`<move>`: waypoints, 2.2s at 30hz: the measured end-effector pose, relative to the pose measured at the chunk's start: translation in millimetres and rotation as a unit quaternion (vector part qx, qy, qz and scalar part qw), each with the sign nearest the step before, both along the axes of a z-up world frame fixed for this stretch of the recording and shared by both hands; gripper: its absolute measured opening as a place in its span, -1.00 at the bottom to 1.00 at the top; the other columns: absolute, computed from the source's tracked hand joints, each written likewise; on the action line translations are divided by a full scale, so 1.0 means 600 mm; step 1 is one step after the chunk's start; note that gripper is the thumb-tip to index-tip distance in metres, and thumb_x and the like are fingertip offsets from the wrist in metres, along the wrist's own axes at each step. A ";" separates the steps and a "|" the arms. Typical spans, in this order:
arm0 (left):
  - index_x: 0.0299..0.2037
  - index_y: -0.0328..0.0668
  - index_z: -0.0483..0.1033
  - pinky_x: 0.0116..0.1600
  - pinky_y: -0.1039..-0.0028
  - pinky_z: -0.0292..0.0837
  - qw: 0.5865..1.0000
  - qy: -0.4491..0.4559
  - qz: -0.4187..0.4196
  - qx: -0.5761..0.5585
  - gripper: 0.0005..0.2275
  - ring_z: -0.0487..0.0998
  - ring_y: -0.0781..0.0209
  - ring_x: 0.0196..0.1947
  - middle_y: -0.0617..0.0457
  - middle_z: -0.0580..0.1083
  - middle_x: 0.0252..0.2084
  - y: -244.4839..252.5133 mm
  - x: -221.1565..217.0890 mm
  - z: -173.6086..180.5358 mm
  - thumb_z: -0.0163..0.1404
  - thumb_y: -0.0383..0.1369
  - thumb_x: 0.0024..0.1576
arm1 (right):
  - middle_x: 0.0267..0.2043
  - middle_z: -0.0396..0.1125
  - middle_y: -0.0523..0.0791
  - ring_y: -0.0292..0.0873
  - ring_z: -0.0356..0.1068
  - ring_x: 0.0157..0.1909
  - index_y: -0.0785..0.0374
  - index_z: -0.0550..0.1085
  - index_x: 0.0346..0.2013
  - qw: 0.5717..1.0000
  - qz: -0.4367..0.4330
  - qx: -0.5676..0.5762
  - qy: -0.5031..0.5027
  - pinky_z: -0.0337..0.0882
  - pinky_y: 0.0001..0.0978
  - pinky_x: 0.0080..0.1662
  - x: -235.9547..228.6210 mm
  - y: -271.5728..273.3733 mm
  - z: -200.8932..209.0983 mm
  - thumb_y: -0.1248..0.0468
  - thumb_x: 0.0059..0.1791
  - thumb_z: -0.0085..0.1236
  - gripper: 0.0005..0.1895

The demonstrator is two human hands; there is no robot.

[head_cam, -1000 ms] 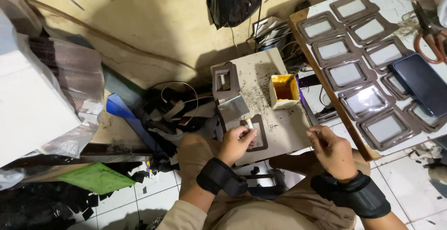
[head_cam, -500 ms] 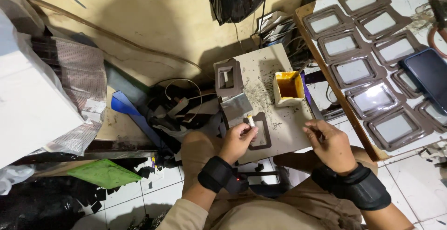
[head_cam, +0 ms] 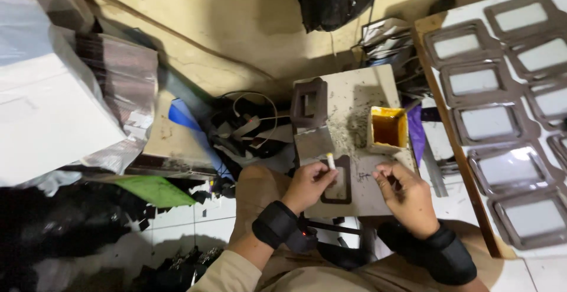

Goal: Applying glue to the edges of small leather frames for assembly using a manual applicator.

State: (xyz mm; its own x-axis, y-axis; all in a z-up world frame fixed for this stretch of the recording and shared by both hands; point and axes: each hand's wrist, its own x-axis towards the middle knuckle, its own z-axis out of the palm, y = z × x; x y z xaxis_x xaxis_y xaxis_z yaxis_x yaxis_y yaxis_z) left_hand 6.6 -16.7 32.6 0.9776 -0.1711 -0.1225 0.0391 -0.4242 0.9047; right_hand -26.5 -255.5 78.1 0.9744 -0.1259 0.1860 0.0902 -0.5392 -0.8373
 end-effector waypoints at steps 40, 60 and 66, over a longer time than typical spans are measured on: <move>-0.43 -0.16 0.54 -0.38 0.43 0.29 0.994 0.078 -0.079 -0.009 -0.72 0.43 0.34 -0.51 0.12 0.49 -0.52 -0.045 0.002 0.048 0.10 -0.15 0.20 | -0.23 0.53 -0.24 -0.24 0.47 -0.40 0.16 0.31 0.06 0.986 0.122 -0.002 0.115 0.45 -0.38 -0.24 -0.009 0.055 -0.062 0.29 -0.03 0.21 -0.60; -0.46 -0.12 0.52 -0.37 0.41 0.30 0.995 0.047 -0.082 0.022 -0.71 0.44 0.30 -0.52 0.12 0.49 -0.54 -0.047 0.007 0.051 0.12 -0.11 0.18 | -0.30 0.52 -0.22 -0.17 0.50 -0.45 0.04 0.36 0.05 0.988 0.103 -0.046 0.105 0.44 -0.30 -0.27 -0.009 0.056 -0.080 0.24 -0.03 0.21 -0.63; -0.45 -0.16 0.50 -0.38 0.40 0.22 0.994 0.055 -0.094 0.006 -0.72 0.37 0.30 -0.53 0.12 0.43 -0.54 -0.044 0.006 0.053 0.11 -0.16 0.20 | -0.40 0.51 -0.18 -0.12 0.50 -0.49 0.03 0.34 0.06 0.984 0.104 -0.049 0.137 0.43 -0.24 -0.28 -0.009 0.057 -0.072 0.20 -0.03 0.21 -0.61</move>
